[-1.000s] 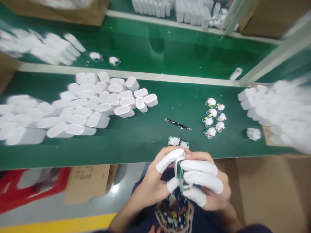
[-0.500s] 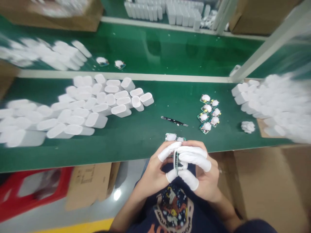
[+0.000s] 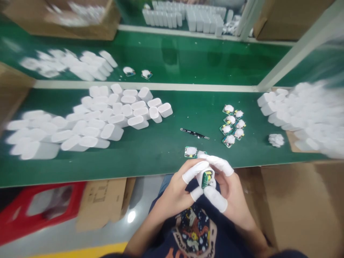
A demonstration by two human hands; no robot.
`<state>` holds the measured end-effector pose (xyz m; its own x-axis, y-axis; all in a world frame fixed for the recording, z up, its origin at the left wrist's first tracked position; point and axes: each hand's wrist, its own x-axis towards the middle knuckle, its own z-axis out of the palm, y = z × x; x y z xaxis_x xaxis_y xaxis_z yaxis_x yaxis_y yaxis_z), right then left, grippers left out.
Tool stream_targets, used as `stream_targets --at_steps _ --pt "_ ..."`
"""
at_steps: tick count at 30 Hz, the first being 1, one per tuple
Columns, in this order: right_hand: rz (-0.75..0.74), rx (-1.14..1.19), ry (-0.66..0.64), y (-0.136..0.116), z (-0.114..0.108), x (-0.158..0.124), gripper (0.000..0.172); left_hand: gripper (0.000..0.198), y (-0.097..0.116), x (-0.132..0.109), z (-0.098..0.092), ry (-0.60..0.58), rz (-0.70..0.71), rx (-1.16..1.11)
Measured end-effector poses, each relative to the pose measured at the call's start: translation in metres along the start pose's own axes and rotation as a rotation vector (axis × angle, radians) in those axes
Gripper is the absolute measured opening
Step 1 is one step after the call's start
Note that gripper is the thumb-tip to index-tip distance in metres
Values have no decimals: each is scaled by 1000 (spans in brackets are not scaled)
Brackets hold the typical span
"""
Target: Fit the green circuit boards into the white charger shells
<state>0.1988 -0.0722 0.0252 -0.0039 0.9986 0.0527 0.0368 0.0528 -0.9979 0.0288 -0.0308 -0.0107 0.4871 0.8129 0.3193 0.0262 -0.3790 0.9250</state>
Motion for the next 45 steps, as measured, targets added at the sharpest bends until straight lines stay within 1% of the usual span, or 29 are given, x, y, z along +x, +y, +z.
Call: stream_targets --at_steps 2,6,10,12,16,19,21,23,25,28,32,34,36,39,42,43,45 --pt "-14 -9 -4 0 0 1 54 63 0 -1 0 26 27 40" --pt "-38 8 -27 3 4 2 55 59 3 -2 1 50 35 86" --pt "-20 -26 23 8 6 2 49 58 4 -3 2 58 39 112" --pt "14 16 9 10 2 2 48 58 4 -4 2 58 3 55" --pt "75 303 -155 14 -13 6 50 55 4 -6 1 46 -70 -178" --pt "162 396 -177 17 -21 9 45 54 5 -5 2 14 -104 -264" --pt "218 426 -184 18 -21 10 48 55 4 -5 2 -1 -108 -289" --pt "238 461 -193 18 -19 10 49 57 4 -4 2 -15 -80 -271" --pt "229 472 -196 16 -18 10 46 59 4 -3 0 -26 -35 -197" --pt "200 443 -213 9 -16 12 41 59 6 -1 -3 -34 35 -70" --pt "171 385 -232 1 -14 15 36 58 7 -1 -3 -11 90 22" --pt "151 350 -223 2 -14 15 35 58 5 -2 -2 -5 90 44" --pt "136 324 -179 7 -13 14 35 57 2 -3 -1 -1 70 38" --pt "168 336 -133 15 -13 10 42 56 -3 -4 0 -5 30 21" --pt "223 304 -138 17 -13 8 53 54 -5 -3 0 -18 38 49" --pt "230 291 -141 15 -13 8 54 54 -5 -3 0 -20 45 57" --pt "243 288 -157 11 -14 8 50 52 -4 -2 0 -18 55 59"
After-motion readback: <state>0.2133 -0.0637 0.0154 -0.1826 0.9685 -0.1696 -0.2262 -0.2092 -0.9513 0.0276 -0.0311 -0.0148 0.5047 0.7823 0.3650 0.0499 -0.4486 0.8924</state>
